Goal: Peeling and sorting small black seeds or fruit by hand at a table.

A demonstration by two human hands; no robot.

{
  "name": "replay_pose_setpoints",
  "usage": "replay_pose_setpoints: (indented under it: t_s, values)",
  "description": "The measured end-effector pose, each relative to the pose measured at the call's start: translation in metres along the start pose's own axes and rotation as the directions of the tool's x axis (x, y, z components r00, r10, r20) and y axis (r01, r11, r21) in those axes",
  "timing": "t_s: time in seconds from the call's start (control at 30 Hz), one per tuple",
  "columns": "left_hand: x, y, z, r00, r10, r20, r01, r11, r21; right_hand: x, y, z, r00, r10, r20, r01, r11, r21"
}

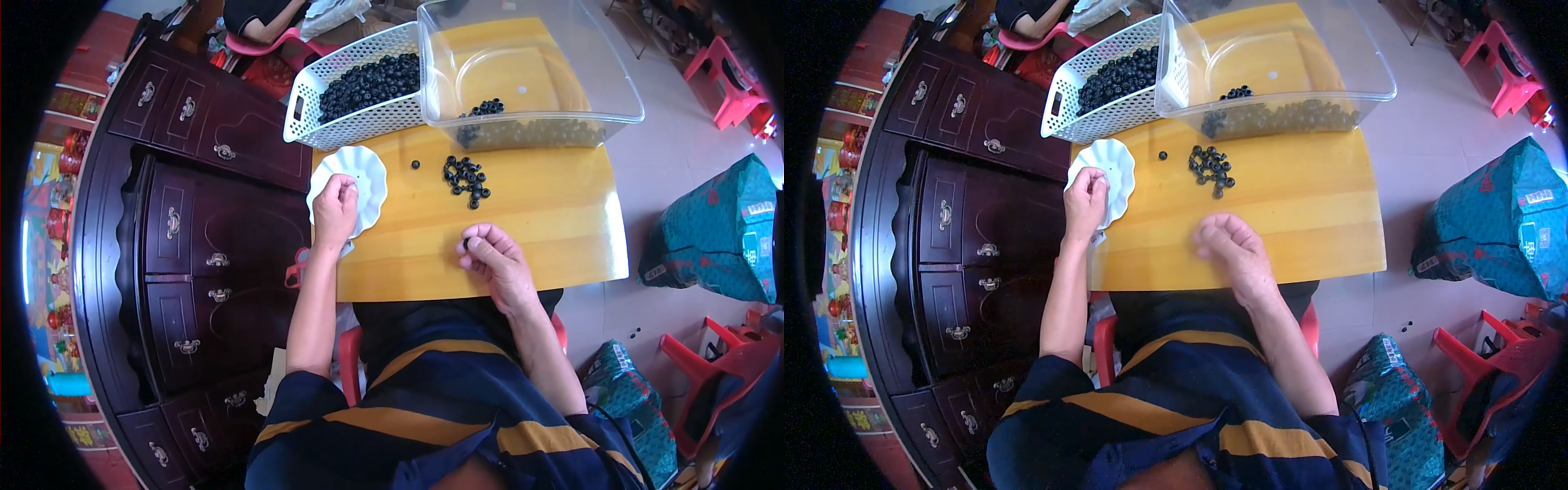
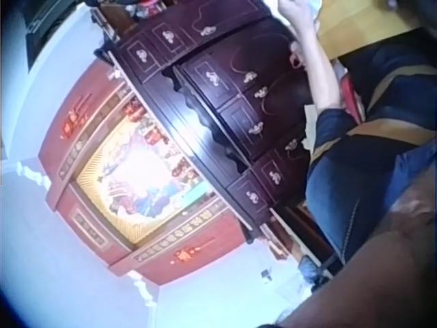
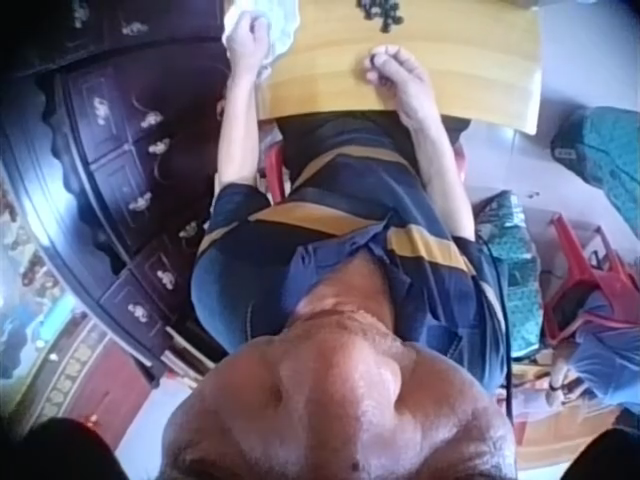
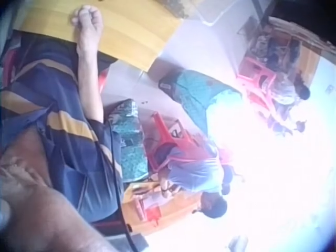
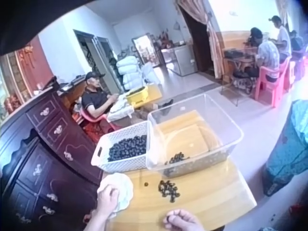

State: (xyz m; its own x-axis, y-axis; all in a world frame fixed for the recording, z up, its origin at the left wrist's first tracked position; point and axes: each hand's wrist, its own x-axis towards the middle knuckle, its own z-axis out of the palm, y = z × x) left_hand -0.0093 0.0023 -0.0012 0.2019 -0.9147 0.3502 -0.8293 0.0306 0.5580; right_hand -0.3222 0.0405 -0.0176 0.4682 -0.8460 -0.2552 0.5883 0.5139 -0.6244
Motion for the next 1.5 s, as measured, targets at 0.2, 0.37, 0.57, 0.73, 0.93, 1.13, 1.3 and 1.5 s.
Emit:
replay_pose_setpoints:
  t_s: [0.2, 0.37, 0.57, 0.73, 0.93, 1.13, 1.3, 1.5]
  values:
    - [-0.01, 0.049, -0.005, 0.995, 0.025, 0.092, -0.011, 0.989, -0.15, 0.001, 0.001, -0.001, 1.0, -0.01, 0.017, 0.011, 0.999, -0.039]
    - [-0.024, 0.125, -0.008, 0.872, 0.443, 0.206, -0.397, 0.888, -0.232, 0.001, 0.0, -0.003, 0.998, -0.001, 0.07, 0.01, 0.993, -0.116]
    - [-0.034, 0.155, 0.0, 0.779, 0.577, 0.245, -0.529, 0.815, -0.237, 0.0, 0.001, 0.005, 0.995, -0.028, 0.1, 0.045, 0.985, -0.17]
    - [-0.036, 0.161, -0.002, 0.723, 0.641, 0.255, -0.601, 0.767, -0.223, -0.003, -0.001, -0.001, 0.989, -0.018, 0.15, 0.044, 0.985, -0.17]
    - [-0.043, 0.167, -0.016, 0.666, 0.674, 0.318, -0.658, 0.732, -0.175, -0.004, 0.0, -0.009, 0.976, -0.009, 0.219, 0.064, 0.967, -0.248]
    - [-0.044, 0.158, -0.012, 0.79, 0.517, 0.331, -0.436, 0.852, -0.29, 0.001, 0.003, -0.009, 0.969, -0.046, 0.241, 0.101, 0.97, -0.22]
    - [-0.051, 0.151, -0.003, 0.82, 0.489, 0.298, -0.413, 0.865, -0.283, -0.003, 0.001, -0.003, 0.98, -0.082, 0.184, 0.124, 0.965, -0.23]
    - [-0.066, 0.147, 0.006, 0.904, 0.157, 0.397, 0.062, 0.872, -0.485, 0.0, 0.008, -0.005, 0.964, -0.23, 0.13, 0.264, 0.857, -0.443]
